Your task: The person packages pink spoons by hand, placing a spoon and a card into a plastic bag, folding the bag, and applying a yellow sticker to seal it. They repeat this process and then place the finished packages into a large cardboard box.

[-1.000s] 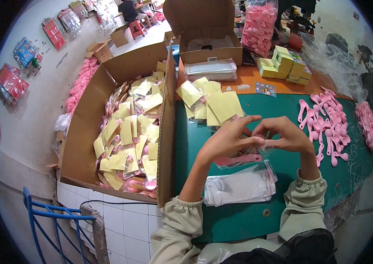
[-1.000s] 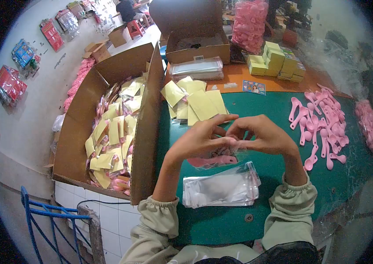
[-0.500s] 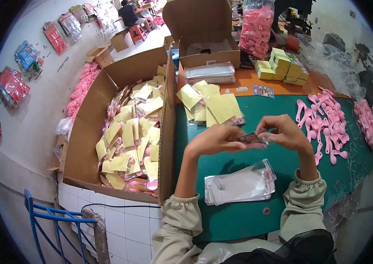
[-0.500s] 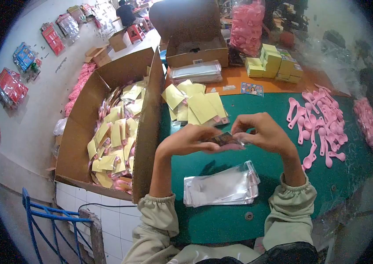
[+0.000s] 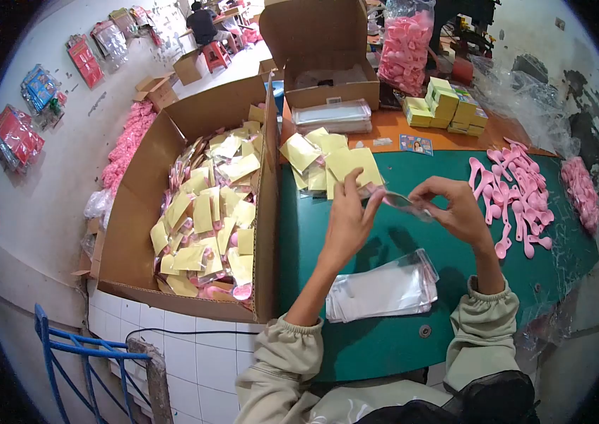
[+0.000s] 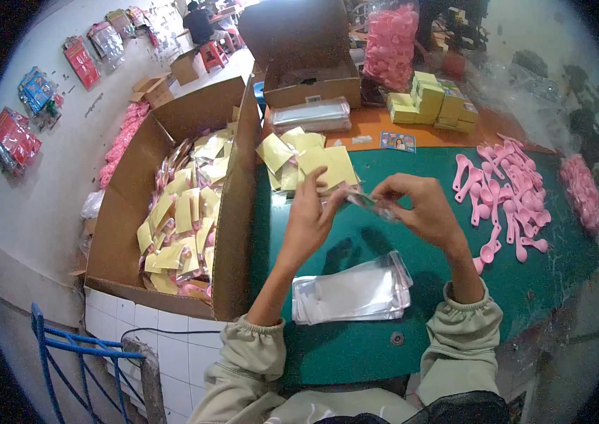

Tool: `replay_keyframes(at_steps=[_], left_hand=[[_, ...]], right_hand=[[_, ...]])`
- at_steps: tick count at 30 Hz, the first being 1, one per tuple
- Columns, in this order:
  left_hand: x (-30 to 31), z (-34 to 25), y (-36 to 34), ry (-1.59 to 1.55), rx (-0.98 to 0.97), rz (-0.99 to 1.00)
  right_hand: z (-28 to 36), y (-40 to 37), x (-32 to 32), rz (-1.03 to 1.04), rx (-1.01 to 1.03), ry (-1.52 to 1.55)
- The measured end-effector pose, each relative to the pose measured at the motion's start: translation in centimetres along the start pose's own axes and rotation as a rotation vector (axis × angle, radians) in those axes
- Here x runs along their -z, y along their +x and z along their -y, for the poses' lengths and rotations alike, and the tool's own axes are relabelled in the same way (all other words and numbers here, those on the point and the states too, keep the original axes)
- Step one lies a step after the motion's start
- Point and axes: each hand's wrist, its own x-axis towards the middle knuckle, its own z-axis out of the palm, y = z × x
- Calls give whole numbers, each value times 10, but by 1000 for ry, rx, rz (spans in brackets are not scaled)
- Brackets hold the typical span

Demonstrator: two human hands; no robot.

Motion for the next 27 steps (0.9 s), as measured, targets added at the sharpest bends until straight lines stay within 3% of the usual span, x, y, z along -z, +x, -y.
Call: replay_keyframes(at_steps=[1, 2, 4, 5, 7, 8, 11, 16, 21, 27], left_hand=[[-3, -2, -8, -53, 112, -22], [-1, -5, -19, -264, 382, 246], [-5, 0, -41, -626, 608, 372], [-6, 4, -49, -808, 722, 430], [-9, 12, -56, -779, 689, 481], [-10, 17, -59, -794, 659, 480], [-9, 22, -61, -783, 585, 486], [3, 10, -58, -862, 690, 557], [13, 3, -67, -822, 702, 629], [15, -5, -73, -745, 622, 569]], right_hand=[[0, -1, -4, -12, -11, -38], [-2, -2, -6, 82, 29, -2], [-8, -5, -12, 264, 107, 80], [-15, -4, -14, 252, 50, 139], [-35, 0, -21, 233, -65, 253], [-44, 0, -27, 114, -68, 132], [-55, -3, -35, 112, -158, -144], [-30, -9, -47, 376, 25, -91], [-9, -16, -51, 464, 85, -90], [-10, -19, -57, 478, 106, -143]])
